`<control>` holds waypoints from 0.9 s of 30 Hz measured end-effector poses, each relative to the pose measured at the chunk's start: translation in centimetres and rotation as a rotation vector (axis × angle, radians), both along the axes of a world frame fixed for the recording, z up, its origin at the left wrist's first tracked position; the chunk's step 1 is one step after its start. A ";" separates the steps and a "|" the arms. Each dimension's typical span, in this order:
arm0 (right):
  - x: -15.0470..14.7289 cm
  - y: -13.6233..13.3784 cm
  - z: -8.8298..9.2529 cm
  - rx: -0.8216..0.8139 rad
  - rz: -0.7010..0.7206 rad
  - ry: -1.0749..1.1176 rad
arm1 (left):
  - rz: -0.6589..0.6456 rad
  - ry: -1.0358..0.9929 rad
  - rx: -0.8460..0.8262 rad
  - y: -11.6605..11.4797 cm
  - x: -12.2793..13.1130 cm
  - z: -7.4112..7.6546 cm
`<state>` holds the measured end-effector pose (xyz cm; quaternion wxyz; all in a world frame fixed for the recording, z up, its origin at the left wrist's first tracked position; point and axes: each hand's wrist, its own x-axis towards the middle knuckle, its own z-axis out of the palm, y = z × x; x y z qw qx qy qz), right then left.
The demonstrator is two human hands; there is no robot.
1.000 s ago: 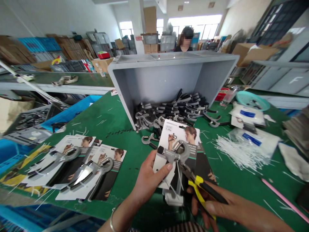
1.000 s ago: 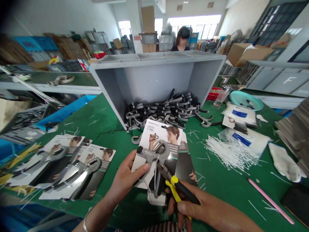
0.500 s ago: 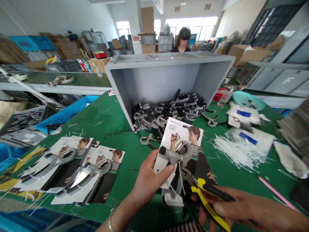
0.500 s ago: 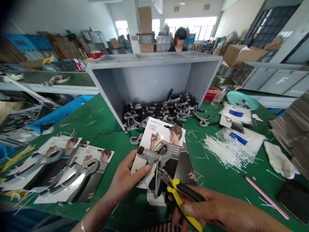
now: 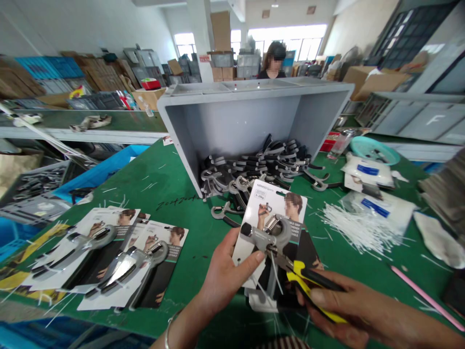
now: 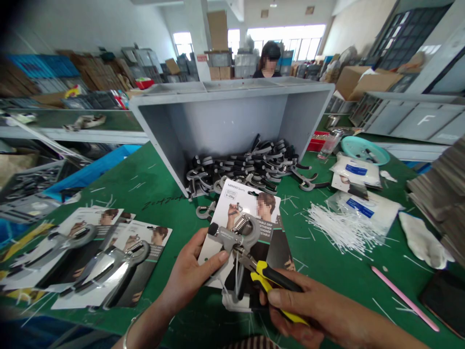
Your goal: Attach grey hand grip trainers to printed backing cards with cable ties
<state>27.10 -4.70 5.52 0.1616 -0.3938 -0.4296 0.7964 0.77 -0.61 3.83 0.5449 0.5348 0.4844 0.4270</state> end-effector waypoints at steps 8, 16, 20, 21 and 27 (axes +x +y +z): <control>-1.6 0.7 -0.6 0.622 -0.097 -0.479 | 0.104 -0.134 -0.060 0.5 1.0 -0.9; -1.8 0.8 -1.5 0.783 -0.006 -0.632 | 0.155 -0.130 -0.027 0.2 1.8 -0.4; -1.4 0.8 -0.9 0.710 -0.102 -0.591 | 0.180 -0.126 -0.027 0.1 1.8 0.2; -1.4 0.6 -0.8 0.606 -0.125 -0.506 | 0.169 -0.161 -0.043 0.2 1.8 0.3; -2.6 -3.0 -2.4 -0.141 -0.210 0.390 | -0.015 -0.570 -0.195 1.0 2.4 0.7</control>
